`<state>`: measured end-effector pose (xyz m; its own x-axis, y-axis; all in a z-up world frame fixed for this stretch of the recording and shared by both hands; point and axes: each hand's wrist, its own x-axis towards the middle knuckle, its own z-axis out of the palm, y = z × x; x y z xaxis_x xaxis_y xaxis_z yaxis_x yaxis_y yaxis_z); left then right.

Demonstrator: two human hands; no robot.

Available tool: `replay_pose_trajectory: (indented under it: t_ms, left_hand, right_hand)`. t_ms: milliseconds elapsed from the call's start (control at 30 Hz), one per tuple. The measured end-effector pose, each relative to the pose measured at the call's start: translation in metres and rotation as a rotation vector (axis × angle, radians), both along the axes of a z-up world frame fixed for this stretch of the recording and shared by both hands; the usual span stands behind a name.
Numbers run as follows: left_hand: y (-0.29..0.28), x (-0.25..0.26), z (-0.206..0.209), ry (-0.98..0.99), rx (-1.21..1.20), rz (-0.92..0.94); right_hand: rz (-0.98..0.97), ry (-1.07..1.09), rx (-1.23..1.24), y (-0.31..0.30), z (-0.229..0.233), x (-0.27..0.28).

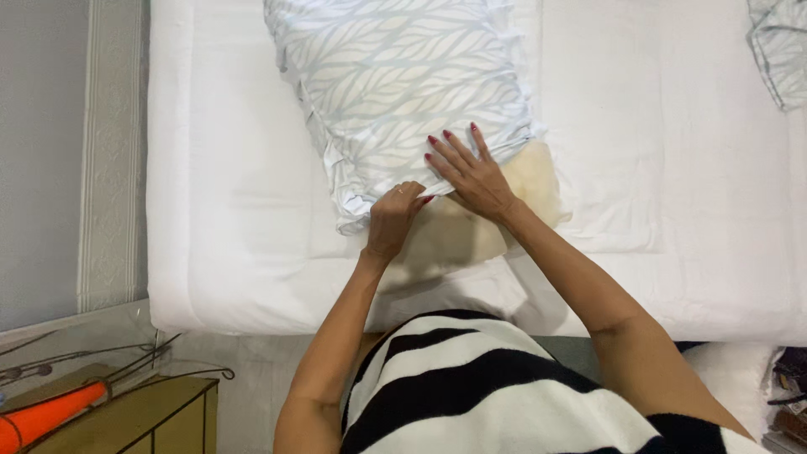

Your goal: The person places a pillow into a blue and white patterned pillowcase, smoothing the fabric and adjusting the corners to fit snugly. They then arrange the finished pillow on the bed alongside another similar pillow. Finally, the person picks up a long body pillow and begins to slide it into a matching pillowcase.

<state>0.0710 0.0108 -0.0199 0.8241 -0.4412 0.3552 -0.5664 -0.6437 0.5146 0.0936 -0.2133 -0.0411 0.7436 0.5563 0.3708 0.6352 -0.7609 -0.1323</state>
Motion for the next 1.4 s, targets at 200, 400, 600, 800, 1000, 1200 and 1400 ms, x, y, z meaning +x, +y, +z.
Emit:
replay_pose_trajectory:
  t_ms: [200,400,600,800,1000,1200,1400]
  left_hand:
    - [-0.005,-0.027,-0.021,0.118,-0.087,-0.024]
    - [-0.004,-0.044,-0.047,0.069,0.051,-0.087]
    - [-0.056,-0.059,-0.024,-0.045,0.039,-0.138]
    - [-0.124,-0.036,-0.020,-0.128,-0.013,-0.094]
    - [-0.080,-0.035,-0.041,-0.016,0.150,-0.135]
    - [0.018,-0.049,-0.042,-0.089,0.220,0.105]
    - [0.096,-0.048,-0.032,-0.087,0.202,0.440]
  right_hand:
    - [-0.500,-0.033,0.044,-0.096,-0.032,0.003]
    - [-0.586,0.398,0.382,-0.117,-0.035,-0.069]
    - [-0.627,0.421,0.828,-0.085,0.000,-0.077]
    - [-0.601,0.458,0.371,-0.089,0.025,-0.072]
    - [-0.354,-0.008,-0.052,-0.083,0.022,-0.090]
    - [-0.081,0.030,0.124,-0.010,0.005,-0.081]
    - [0.145,0.227,0.039,0.091,-0.016,-0.066]
